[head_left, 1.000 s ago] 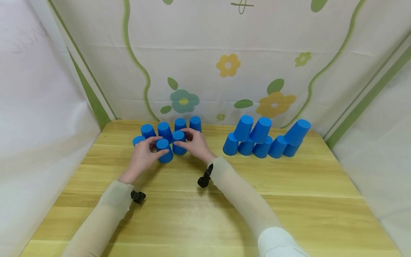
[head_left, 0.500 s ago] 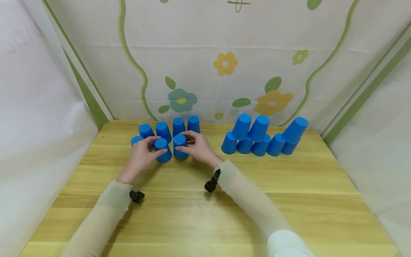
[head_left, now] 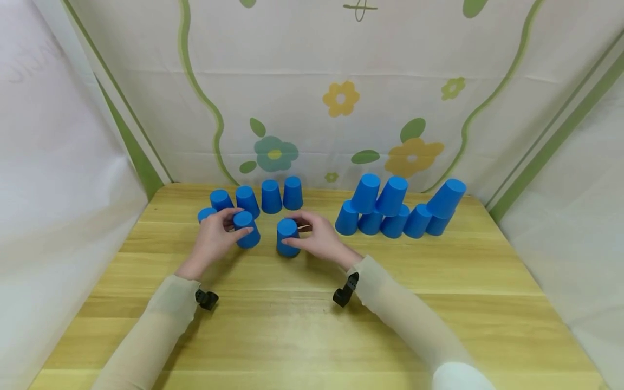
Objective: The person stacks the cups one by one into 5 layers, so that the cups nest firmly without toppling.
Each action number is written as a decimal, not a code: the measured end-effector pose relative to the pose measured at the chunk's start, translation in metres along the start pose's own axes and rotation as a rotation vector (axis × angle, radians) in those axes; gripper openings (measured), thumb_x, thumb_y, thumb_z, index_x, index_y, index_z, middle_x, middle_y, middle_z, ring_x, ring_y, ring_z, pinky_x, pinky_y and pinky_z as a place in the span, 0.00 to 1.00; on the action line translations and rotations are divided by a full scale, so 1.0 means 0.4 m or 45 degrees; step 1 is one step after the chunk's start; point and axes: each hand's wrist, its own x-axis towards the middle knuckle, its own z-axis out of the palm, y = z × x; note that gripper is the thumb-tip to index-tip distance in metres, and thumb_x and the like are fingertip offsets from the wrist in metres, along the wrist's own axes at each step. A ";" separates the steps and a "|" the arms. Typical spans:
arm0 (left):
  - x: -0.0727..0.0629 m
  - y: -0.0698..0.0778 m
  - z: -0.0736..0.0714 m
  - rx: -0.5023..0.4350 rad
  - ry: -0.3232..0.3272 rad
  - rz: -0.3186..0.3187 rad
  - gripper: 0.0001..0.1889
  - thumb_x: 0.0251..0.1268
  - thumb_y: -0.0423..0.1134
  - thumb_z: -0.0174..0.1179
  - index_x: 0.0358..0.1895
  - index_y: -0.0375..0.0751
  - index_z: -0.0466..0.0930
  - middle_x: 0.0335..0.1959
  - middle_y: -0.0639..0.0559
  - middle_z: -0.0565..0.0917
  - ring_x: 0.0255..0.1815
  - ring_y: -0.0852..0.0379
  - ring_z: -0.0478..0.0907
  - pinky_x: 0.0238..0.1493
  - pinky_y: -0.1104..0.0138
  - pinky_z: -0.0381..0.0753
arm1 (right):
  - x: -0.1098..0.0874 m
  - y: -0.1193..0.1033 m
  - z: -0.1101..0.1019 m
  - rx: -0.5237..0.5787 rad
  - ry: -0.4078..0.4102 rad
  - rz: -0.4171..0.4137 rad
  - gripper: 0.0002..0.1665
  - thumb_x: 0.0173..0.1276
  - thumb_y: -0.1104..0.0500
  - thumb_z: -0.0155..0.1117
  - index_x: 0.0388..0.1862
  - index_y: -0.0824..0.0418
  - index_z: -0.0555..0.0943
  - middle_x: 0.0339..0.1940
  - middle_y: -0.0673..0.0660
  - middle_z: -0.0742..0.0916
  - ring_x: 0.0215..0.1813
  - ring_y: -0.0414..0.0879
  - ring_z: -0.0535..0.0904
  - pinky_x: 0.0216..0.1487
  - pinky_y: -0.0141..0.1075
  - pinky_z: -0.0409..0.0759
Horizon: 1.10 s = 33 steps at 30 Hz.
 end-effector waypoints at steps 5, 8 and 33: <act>-0.004 0.003 -0.001 -0.012 -0.006 -0.002 0.29 0.66 0.41 0.72 0.65 0.30 0.76 0.57 0.34 0.82 0.54 0.39 0.83 0.54 0.48 0.83 | -0.034 0.000 -0.021 0.021 0.015 -0.007 0.28 0.63 0.52 0.79 0.61 0.54 0.81 0.53 0.47 0.86 0.54 0.44 0.82 0.58 0.51 0.81; -0.005 0.004 -0.002 -0.019 -0.007 0.001 0.28 0.66 0.40 0.72 0.65 0.30 0.76 0.57 0.33 0.82 0.54 0.38 0.83 0.54 0.48 0.83 | -0.053 0.003 -0.037 0.029 0.048 0.005 0.28 0.63 0.54 0.79 0.61 0.54 0.81 0.53 0.49 0.86 0.54 0.47 0.82 0.58 0.53 0.81; -0.002 0.001 0.001 -0.046 0.001 0.016 0.28 0.65 0.40 0.72 0.64 0.31 0.77 0.56 0.35 0.83 0.54 0.40 0.83 0.54 0.49 0.83 | -0.228 -0.064 -0.213 -0.114 0.270 0.091 0.28 0.64 0.65 0.76 0.62 0.67 0.79 0.57 0.63 0.85 0.56 0.56 0.83 0.57 0.49 0.82</act>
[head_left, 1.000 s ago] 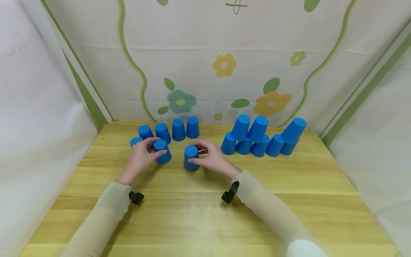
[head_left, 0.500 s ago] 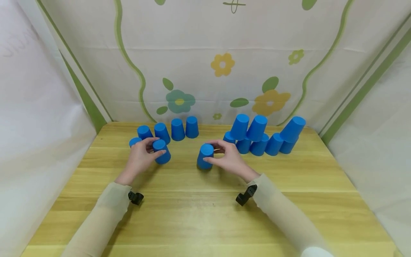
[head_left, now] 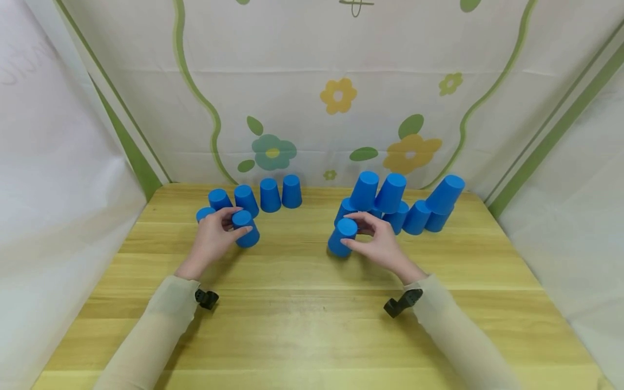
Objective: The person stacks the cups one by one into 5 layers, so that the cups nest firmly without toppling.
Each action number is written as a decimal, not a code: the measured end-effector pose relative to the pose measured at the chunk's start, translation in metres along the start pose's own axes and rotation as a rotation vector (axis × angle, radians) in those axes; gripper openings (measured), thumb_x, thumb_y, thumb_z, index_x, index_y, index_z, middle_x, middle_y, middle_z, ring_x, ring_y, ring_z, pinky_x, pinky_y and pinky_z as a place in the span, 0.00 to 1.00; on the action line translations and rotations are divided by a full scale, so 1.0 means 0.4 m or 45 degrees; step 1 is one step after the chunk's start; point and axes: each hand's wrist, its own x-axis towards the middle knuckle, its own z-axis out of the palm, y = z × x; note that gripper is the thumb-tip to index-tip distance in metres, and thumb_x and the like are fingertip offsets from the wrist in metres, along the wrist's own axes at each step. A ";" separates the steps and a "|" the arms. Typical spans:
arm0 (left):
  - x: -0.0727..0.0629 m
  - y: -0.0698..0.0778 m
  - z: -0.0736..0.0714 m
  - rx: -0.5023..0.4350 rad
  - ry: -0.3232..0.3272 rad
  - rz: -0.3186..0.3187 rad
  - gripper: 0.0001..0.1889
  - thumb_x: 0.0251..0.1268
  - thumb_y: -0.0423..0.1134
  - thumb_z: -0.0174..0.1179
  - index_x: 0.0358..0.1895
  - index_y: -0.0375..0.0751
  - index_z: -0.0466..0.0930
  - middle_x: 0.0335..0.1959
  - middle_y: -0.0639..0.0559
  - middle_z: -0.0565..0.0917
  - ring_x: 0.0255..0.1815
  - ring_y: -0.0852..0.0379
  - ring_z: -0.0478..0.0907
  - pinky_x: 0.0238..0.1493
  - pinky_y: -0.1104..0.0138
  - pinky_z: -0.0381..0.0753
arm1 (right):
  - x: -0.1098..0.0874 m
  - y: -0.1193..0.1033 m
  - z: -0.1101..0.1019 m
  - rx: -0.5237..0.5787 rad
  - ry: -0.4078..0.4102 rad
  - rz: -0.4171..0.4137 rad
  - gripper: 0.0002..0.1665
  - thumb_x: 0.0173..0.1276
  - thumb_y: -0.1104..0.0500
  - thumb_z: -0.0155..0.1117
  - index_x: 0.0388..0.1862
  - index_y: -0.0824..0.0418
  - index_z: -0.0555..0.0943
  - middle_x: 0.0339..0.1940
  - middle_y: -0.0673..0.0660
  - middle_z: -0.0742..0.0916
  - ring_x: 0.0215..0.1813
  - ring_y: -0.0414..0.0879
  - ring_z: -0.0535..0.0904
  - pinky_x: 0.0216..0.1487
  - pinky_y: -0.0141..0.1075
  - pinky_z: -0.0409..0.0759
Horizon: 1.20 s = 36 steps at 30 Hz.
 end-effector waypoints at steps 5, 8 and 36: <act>-0.001 0.001 0.000 -0.004 0.001 -0.001 0.28 0.65 0.40 0.72 0.64 0.31 0.77 0.56 0.35 0.83 0.54 0.40 0.83 0.54 0.49 0.83 | -0.032 0.009 -0.044 -0.033 0.033 0.025 0.28 0.64 0.66 0.75 0.63 0.69 0.78 0.58 0.63 0.84 0.58 0.56 0.82 0.57 0.43 0.82; -0.002 -0.001 0.000 0.000 0.001 -0.004 0.28 0.65 0.41 0.72 0.64 0.31 0.77 0.56 0.35 0.83 0.54 0.40 0.83 0.54 0.48 0.83 | -0.048 0.013 -0.072 -0.047 0.056 0.033 0.28 0.65 0.67 0.75 0.62 0.70 0.78 0.57 0.64 0.84 0.57 0.57 0.81 0.56 0.36 0.82; 0.001 -0.005 0.000 -0.011 -0.006 -0.021 0.29 0.65 0.41 0.72 0.65 0.30 0.76 0.57 0.34 0.82 0.55 0.39 0.82 0.55 0.48 0.82 | -0.121 0.125 -0.324 -0.117 0.535 0.040 0.29 0.64 0.70 0.74 0.64 0.69 0.78 0.53 0.49 0.84 0.53 0.39 0.80 0.52 0.24 0.79</act>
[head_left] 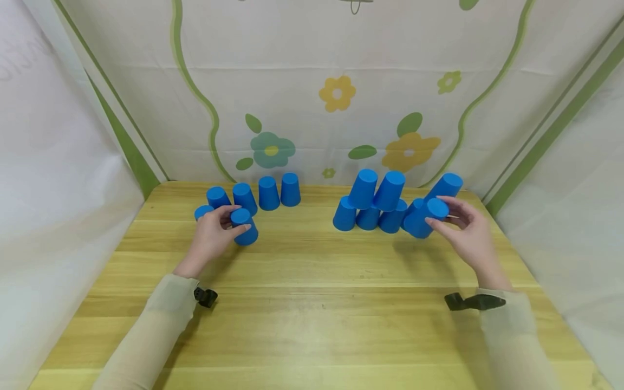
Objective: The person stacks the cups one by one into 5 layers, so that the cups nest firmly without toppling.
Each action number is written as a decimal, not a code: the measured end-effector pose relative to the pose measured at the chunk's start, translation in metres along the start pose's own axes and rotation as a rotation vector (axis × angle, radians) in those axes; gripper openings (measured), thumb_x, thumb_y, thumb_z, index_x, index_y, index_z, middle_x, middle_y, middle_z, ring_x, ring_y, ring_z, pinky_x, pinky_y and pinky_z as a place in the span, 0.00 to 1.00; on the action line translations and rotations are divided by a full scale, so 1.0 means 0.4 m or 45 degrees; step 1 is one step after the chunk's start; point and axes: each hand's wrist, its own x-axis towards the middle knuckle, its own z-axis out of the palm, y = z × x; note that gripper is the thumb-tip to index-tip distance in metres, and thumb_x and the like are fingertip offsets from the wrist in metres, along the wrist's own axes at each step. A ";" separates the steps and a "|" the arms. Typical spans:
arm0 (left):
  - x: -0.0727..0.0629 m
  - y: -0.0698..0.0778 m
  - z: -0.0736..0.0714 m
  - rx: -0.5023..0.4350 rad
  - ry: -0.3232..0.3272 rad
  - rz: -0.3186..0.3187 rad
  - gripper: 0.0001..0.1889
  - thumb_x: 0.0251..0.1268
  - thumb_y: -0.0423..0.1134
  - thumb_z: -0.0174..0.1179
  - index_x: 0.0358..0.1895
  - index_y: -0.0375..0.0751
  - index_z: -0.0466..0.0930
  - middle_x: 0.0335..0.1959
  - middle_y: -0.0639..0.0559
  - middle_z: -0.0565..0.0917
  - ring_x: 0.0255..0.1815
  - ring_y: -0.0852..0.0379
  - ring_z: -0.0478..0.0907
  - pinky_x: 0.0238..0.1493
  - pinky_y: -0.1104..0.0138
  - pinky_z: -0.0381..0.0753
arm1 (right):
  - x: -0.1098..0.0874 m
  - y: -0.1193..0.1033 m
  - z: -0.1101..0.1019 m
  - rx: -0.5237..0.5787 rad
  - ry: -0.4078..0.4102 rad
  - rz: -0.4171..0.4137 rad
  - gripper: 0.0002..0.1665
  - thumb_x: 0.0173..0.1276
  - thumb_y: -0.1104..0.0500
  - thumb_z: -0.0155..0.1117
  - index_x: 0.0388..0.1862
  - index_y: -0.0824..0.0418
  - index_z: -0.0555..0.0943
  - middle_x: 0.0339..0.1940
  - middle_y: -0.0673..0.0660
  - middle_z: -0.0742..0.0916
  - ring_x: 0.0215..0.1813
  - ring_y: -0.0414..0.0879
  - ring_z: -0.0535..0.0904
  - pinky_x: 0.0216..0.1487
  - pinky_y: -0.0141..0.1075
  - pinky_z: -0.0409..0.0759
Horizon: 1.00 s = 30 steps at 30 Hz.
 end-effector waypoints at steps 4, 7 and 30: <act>-0.001 0.000 -0.001 0.001 0.004 0.002 0.29 0.65 0.40 0.72 0.65 0.30 0.76 0.56 0.34 0.82 0.55 0.39 0.82 0.55 0.48 0.82 | 0.021 -0.014 -0.007 -0.027 0.052 0.033 0.31 0.64 0.66 0.75 0.66 0.65 0.79 0.55 0.51 0.84 0.54 0.40 0.80 0.52 0.24 0.80; -0.001 0.000 -0.001 -0.001 0.004 0.011 0.29 0.65 0.41 0.72 0.65 0.30 0.76 0.56 0.33 0.82 0.55 0.38 0.82 0.55 0.48 0.82 | 0.039 -0.018 -0.004 -0.046 0.074 0.089 0.33 0.66 0.60 0.75 0.69 0.61 0.78 0.58 0.54 0.83 0.55 0.39 0.80 0.52 0.23 0.79; 0.000 -0.002 0.001 0.012 0.006 -0.004 0.29 0.65 0.41 0.72 0.65 0.32 0.76 0.57 0.34 0.82 0.55 0.39 0.83 0.56 0.48 0.82 | 0.122 -0.002 0.056 -0.194 0.025 0.204 0.40 0.70 0.46 0.70 0.77 0.59 0.70 0.67 0.63 0.78 0.63 0.57 0.78 0.63 0.41 0.78</act>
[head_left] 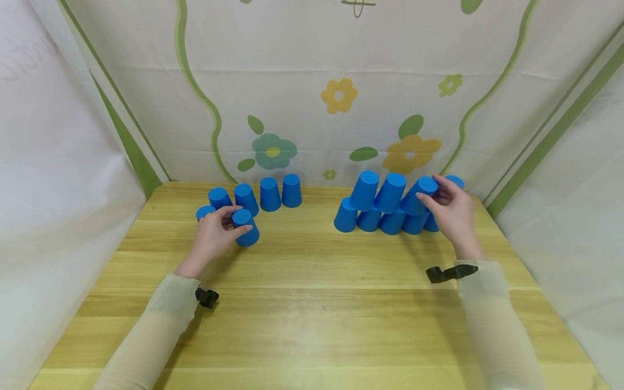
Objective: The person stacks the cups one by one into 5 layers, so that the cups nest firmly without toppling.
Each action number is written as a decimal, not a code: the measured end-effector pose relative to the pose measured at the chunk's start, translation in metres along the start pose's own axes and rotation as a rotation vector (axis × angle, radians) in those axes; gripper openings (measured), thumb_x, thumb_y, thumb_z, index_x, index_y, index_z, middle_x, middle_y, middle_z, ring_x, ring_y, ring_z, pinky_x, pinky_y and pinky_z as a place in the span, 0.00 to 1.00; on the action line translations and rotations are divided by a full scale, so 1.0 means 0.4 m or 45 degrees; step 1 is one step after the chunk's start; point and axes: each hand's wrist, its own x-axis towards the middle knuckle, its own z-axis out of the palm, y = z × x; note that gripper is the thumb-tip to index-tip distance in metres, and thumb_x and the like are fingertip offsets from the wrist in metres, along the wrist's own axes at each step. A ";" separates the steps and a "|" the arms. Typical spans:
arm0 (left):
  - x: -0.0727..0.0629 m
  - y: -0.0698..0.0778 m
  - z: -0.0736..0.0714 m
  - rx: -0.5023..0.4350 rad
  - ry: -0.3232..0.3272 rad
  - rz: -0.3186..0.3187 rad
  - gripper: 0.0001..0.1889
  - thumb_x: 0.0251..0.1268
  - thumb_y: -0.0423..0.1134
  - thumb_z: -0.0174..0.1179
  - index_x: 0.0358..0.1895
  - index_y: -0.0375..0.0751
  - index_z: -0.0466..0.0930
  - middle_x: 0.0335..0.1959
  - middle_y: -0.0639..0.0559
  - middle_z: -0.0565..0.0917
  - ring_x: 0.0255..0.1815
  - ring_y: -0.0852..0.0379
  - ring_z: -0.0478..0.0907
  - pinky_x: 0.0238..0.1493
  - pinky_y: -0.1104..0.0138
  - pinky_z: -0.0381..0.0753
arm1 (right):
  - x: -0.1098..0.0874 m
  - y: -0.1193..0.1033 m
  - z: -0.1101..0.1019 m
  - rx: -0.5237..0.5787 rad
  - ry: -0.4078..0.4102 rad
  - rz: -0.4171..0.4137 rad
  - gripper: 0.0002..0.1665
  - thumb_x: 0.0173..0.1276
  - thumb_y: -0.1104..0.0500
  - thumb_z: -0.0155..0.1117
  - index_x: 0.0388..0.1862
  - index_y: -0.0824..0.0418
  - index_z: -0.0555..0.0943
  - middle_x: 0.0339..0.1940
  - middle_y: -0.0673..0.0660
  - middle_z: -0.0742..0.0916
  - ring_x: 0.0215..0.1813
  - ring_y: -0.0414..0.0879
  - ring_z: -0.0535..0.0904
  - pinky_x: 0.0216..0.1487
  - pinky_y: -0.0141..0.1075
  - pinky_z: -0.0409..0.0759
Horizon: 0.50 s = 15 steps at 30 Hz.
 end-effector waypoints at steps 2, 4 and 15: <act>0.000 -0.001 0.001 0.005 0.002 0.000 0.29 0.65 0.42 0.72 0.65 0.32 0.76 0.57 0.34 0.82 0.55 0.39 0.83 0.56 0.48 0.82 | -0.001 0.001 0.001 0.002 0.000 0.005 0.40 0.71 0.46 0.70 0.77 0.58 0.70 0.67 0.62 0.79 0.64 0.57 0.78 0.63 0.42 0.78; 0.000 0.000 0.001 0.007 0.002 -0.001 0.29 0.66 0.42 0.72 0.65 0.32 0.76 0.57 0.34 0.82 0.55 0.39 0.82 0.56 0.48 0.82 | -0.001 0.002 0.003 0.007 0.001 0.009 0.40 0.71 0.46 0.70 0.77 0.58 0.70 0.68 0.62 0.78 0.64 0.57 0.78 0.64 0.43 0.77; -0.002 0.005 -0.001 -0.003 -0.004 -0.008 0.29 0.66 0.42 0.72 0.66 0.32 0.76 0.58 0.34 0.82 0.56 0.39 0.82 0.56 0.48 0.81 | 0.000 -0.009 0.021 0.019 0.055 0.039 0.37 0.71 0.46 0.69 0.75 0.58 0.72 0.68 0.61 0.79 0.66 0.56 0.77 0.65 0.45 0.76</act>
